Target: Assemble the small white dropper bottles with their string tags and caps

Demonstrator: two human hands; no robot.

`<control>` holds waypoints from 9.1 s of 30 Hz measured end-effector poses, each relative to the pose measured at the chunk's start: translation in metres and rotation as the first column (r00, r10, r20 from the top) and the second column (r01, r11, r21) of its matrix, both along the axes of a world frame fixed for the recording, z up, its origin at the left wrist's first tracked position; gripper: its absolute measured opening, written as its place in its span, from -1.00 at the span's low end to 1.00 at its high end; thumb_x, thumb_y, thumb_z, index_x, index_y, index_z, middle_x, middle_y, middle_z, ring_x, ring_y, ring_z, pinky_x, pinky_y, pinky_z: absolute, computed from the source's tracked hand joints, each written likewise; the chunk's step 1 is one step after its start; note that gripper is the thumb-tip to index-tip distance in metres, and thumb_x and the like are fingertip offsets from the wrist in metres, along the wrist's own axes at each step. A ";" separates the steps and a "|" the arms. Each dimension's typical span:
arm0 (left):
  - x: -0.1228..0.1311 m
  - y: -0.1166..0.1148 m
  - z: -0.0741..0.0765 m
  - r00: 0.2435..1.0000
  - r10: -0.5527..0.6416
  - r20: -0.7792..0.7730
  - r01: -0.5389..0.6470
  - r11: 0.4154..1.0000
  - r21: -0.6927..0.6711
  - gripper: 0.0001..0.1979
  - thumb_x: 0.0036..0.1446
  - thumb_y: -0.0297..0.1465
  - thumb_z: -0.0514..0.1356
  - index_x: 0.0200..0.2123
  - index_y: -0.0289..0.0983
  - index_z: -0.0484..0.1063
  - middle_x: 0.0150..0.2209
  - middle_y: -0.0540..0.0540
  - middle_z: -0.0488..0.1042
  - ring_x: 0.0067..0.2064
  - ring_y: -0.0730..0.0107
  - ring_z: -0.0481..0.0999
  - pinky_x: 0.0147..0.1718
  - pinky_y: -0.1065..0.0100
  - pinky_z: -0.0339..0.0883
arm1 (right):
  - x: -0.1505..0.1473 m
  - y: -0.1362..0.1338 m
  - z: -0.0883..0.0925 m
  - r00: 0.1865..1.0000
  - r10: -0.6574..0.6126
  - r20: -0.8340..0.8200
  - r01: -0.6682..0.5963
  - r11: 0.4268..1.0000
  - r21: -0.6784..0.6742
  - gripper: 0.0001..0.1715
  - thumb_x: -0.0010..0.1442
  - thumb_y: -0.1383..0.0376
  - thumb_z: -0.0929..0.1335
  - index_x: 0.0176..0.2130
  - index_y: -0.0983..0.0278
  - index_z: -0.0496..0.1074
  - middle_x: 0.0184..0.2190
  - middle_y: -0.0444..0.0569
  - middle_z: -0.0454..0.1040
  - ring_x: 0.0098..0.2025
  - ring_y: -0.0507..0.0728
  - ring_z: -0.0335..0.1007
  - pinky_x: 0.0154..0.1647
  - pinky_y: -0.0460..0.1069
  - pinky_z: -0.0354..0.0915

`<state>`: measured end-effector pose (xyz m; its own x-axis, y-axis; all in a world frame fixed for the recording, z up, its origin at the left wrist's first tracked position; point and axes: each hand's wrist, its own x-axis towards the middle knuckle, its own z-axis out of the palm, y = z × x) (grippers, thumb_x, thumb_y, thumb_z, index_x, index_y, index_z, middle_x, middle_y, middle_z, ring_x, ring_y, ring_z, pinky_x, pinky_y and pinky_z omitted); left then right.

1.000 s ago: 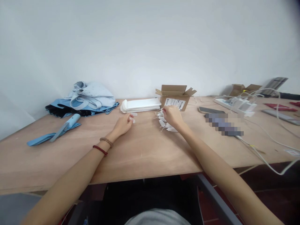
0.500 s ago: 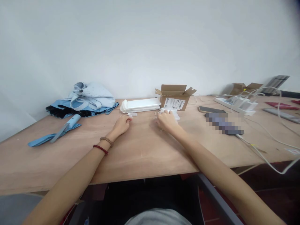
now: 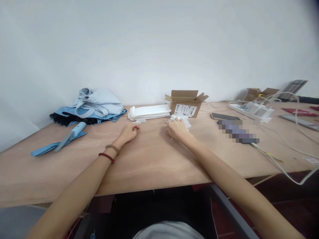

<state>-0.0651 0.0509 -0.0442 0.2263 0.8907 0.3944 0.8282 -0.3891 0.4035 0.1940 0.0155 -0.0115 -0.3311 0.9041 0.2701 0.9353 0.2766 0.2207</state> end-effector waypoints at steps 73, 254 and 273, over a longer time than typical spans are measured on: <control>0.047 -0.033 0.005 0.672 -0.021 0.740 0.344 0.894 -0.287 -0.73 -0.10 -0.28 0.32 -0.38 -0.38 0.54 -0.44 -0.15 0.52 -0.46 0.45 0.41 -0.49 0.39 0.29 | -0.019 -0.001 -0.021 0.773 0.302 -0.557 -0.362 0.932 0.003 -0.43 0.02 0.59 0.17 0.04 0.36 0.26 -0.22 0.09 0.51 -0.19 0.15 0.39 -0.19 -0.04 0.21; 0.049 -0.041 0.014 0.605 -0.016 0.796 0.398 0.872 -0.286 -0.73 -0.04 -0.23 0.27 -0.39 -0.35 0.44 -0.41 -0.08 0.40 -0.44 0.50 0.32 -0.54 0.47 0.19 | -0.026 -0.006 -0.015 0.489 0.195 -0.850 -0.427 0.904 -0.038 -0.60 0.26 0.23 0.18 -0.49 0.34 0.40 -0.60 -0.14 0.35 -0.51 0.00 0.22 -0.41 -0.11 0.06; 0.049 -0.042 0.016 0.600 -0.019 0.800 0.421 0.857 -0.295 -0.72 -0.04 -0.22 0.28 -0.43 -0.35 0.42 -0.44 -0.02 0.37 -0.51 0.57 0.28 -0.54 0.46 0.18 | -0.027 -0.006 -0.017 0.488 0.209 -0.847 -0.417 0.909 -0.017 -0.60 0.27 0.24 0.19 -0.49 0.34 0.41 -0.59 -0.14 0.36 -0.52 -0.02 0.20 -0.42 -0.12 0.04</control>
